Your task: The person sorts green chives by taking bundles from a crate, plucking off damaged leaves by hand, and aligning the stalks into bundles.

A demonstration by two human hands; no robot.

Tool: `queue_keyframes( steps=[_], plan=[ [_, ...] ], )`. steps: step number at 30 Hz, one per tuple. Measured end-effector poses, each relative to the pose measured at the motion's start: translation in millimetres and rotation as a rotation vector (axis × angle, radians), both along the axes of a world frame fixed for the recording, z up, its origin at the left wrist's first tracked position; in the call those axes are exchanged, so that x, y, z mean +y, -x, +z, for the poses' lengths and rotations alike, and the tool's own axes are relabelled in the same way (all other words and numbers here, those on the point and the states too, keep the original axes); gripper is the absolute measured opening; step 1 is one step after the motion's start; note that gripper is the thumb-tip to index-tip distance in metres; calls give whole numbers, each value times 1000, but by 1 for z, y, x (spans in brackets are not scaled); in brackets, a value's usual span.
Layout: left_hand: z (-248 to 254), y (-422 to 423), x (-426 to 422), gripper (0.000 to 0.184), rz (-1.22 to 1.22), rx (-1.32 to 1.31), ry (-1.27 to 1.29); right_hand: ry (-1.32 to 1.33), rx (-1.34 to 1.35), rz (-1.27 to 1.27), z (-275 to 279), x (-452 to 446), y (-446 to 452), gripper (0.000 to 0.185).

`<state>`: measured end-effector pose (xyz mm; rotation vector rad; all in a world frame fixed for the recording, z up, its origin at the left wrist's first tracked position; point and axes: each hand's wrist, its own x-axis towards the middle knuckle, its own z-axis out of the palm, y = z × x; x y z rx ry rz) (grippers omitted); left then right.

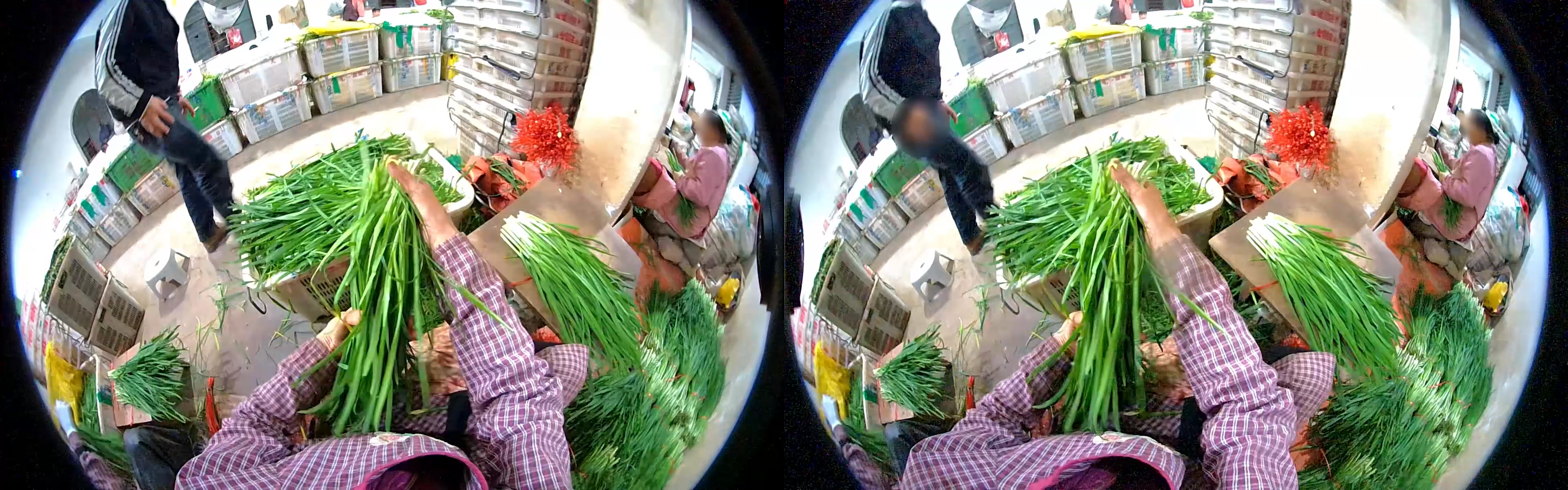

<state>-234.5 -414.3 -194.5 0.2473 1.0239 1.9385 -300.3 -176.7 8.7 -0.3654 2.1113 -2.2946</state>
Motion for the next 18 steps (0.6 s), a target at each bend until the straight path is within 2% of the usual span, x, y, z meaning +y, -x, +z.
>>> queue_keyframes(
  steps=[2,3,4,6,7,8,10,11,12,13,14,16,18],
  plan=[
    [18,-10,10,57,72,-38,-272,-77,-8,-43,0,-10,-14,98],
    [27,-15,15,42,93,-62,-414,-164,-99,46,0,-12,-18,106],
    [23,-11,16,38,185,-153,-361,-173,-290,12,-16,-14,-16,108],
    [5,1,16,38,383,-270,-228,-148,-442,76,-53,-18,-34,113],
    [-36,20,8,34,225,-229,-439,-273,-466,71,-76,-22,-45,115],
    [-40,22,9,51,456,-249,-19,-397,-491,70,-99,-26,-58,117],
    [-73,28,13,72,425,-341,-269,-425,-175,206,-129,-32,-83,120],
    [-66,21,24,75,515,-227,-129,-607,-182,115,-148,-38,-98,119],
    [-45,12,22,83,442,-208,-155,-788,-188,23,-161,-43,-107,118],
    [-27,8,23,87,411,-274,-158,-927,-417,135,-129,-47,-112,112],
    [-18,7,23,92,381,-337,-161,-1020,-279,75,-142,-51,-118,110],
    [-25,11,17,99,356,-332,-132,-1178,-333,130,-120,-64,-120,107],
    [-21,12,15,95,167,-114,-163,-1254,-306,126,-137,-82,-119,103]
  ],
)
